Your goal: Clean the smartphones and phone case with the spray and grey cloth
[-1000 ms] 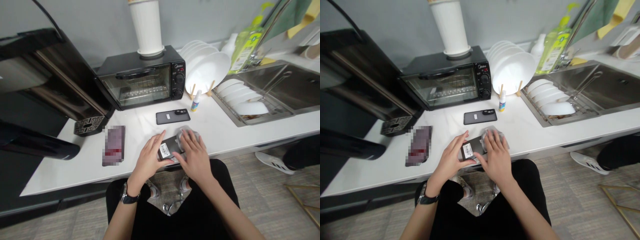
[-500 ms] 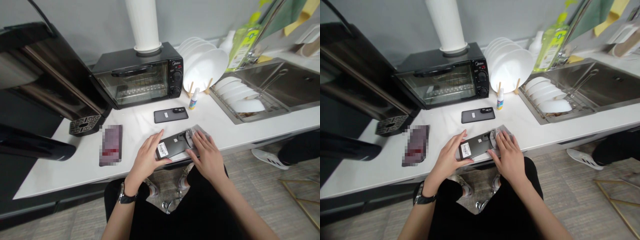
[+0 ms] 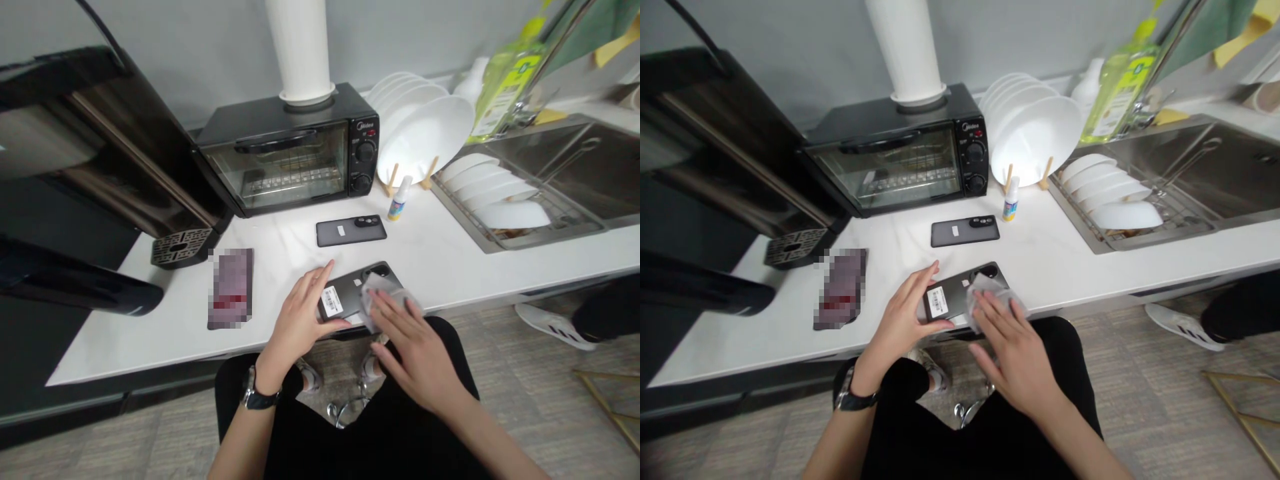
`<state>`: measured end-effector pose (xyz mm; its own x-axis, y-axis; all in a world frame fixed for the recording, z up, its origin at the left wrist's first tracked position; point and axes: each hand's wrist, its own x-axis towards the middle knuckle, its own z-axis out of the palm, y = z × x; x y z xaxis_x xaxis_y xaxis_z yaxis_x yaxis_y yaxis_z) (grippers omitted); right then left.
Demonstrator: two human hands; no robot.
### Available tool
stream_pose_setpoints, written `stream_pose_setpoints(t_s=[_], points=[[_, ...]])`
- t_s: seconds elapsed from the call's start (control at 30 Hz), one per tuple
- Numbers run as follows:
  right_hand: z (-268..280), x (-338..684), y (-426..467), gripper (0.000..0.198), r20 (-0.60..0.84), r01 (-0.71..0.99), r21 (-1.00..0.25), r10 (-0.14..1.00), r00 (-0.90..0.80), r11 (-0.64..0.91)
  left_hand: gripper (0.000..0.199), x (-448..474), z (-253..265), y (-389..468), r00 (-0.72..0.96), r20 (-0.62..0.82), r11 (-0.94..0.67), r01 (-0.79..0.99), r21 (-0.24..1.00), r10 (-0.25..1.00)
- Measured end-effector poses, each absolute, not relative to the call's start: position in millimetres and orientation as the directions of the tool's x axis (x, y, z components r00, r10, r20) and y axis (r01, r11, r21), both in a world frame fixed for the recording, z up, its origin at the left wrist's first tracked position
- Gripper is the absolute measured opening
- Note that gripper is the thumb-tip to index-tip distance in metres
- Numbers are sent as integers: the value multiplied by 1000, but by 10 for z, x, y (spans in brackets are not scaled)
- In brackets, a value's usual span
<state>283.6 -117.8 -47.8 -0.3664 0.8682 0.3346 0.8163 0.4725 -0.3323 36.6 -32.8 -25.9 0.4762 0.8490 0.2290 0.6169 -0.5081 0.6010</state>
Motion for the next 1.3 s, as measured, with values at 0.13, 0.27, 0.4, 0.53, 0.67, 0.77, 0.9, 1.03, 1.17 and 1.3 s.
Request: stream_pose_setpoints(t_s=[0.13,0.27,0.4,0.53,0.67,0.77,0.9,1.03,1.17,1.3], points=[[-544,3170,-1011,53,390,902,-300,903,-181,310,114,369,-249,-311,485,230,-518,626,583,844],[-447,2705,-713,50,401,868,-363,898,-182,338,111,368,-245,-312,484,243,-524,613,592,841],[-292,2083,-767,46,374,715,-461,846,-380,526,98,366,-265,-328,501,256,-542,589,600,827],[-319,2161,-1017,45,362,669,-460,811,-459,584,101,374,-279,-348,497,230,-520,592,616,837],[-471,2766,-1124,46,387,797,-337,846,-367,501,116,378,-256,-351,490,203,-499,607,619,848],[-535,3100,-1040,47,399,868,-324,886,-235,376,116,376,-239,-337,502,209,-513,603,611,839],[-489,2963,-749,50,415,882,-362,899,-138,303,114,381,-234,-327,512,215,-525,600,604,831],[-382,2356,-577,54,406,822,-386,878,-255,418,104,379,-252,-335,518,239,-545,589,596,821],[-348,2122,-804,55,388,754,-397,840,-378,523,101,362,-268,-344,506,252,-545,596,590,825],[-409,2616,-1124,47,342,739,-357,816,-466,571,115,360,-257,-347,493,206,-504,609,612,845]])
